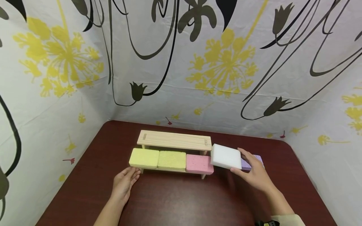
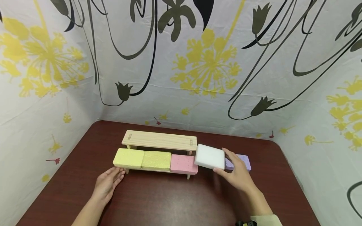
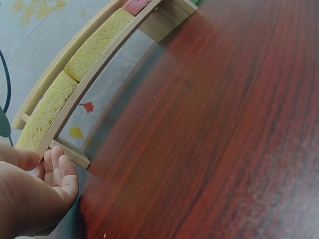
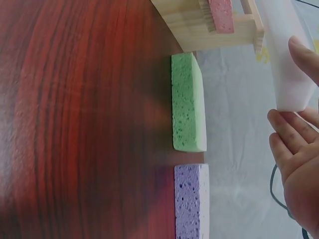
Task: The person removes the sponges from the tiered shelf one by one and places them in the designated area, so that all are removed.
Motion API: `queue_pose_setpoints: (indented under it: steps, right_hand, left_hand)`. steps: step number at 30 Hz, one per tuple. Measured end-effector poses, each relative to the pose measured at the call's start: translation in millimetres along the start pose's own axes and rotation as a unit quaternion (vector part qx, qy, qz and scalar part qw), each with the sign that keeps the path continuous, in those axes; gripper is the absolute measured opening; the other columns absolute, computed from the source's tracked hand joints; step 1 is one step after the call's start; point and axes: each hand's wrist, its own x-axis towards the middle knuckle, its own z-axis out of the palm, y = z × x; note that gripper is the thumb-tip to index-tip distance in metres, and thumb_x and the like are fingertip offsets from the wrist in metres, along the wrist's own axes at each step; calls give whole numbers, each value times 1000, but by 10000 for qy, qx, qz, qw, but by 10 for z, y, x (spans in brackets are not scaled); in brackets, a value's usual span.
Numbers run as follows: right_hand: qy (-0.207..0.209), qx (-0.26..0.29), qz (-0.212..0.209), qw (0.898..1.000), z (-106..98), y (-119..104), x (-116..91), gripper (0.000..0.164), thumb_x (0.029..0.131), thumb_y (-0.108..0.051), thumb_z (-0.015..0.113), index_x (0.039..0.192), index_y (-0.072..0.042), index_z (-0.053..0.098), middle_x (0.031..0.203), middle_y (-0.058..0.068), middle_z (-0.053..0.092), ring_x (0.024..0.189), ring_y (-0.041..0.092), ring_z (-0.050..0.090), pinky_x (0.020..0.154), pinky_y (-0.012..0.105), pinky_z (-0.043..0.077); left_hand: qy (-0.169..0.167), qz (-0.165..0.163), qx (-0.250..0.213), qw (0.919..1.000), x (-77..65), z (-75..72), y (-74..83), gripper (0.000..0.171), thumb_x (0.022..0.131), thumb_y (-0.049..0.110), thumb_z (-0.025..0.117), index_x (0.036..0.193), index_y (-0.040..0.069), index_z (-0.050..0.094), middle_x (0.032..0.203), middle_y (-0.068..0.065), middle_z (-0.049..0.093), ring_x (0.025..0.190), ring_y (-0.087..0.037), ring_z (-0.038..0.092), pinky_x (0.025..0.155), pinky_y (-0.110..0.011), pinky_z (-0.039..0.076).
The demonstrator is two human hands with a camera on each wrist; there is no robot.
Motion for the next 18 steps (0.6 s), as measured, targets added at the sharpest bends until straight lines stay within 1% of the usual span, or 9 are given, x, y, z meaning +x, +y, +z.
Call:
queue_pose_setpoints:
  steps: [4, 9, 14, 18]
  right_hand:
    - [-3, 72, 7, 10000, -25, 49, -47, 82, 76, -14, 91, 145, 1, 49, 138, 21, 57, 121, 6, 55, 97, 3, 39]
    - [-19, 76, 26, 10000, -38, 99, -93, 82, 75, -16, 92, 144, -1, 50, 138, 20, 57, 120, -4, 52, 94, 2, 40]
    - [-6, 258, -86, 9996, -53, 140, -126, 82, 73, -14, 94, 142, -3, 53, 136, 15, 59, 119, -8, 51, 97, 5, 42]
    - [-61, 277, -82, 9996, -52, 217, -176, 81, 71, -14, 95, 140, -1, 54, 134, 15, 60, 117, -6, 54, 95, 6, 44]
  left_hand:
    - [-34, -7, -9, 10000, -3, -4, 7, 45, 108, 11, 51, 142, -15, 39, 105, -4, 69, 98, -9, 66, 90, -22, 56]
    - [12, -25, 9, 10000, 4, 2, 7, 44, 108, 11, 50, 142, -15, 41, 106, -5, 68, 98, -10, 66, 90, -23, 56]
    - [24, -13, 13, 10000, 0, 5, 4, 44, 108, 10, 50, 142, -15, 40, 106, -5, 68, 98, -10, 67, 90, -23, 56]
    - [13, -22, 8, 10000, -5, 3, 2, 46, 107, 11, 51, 143, -15, 39, 106, -5, 68, 98, -10, 66, 89, -22, 56]
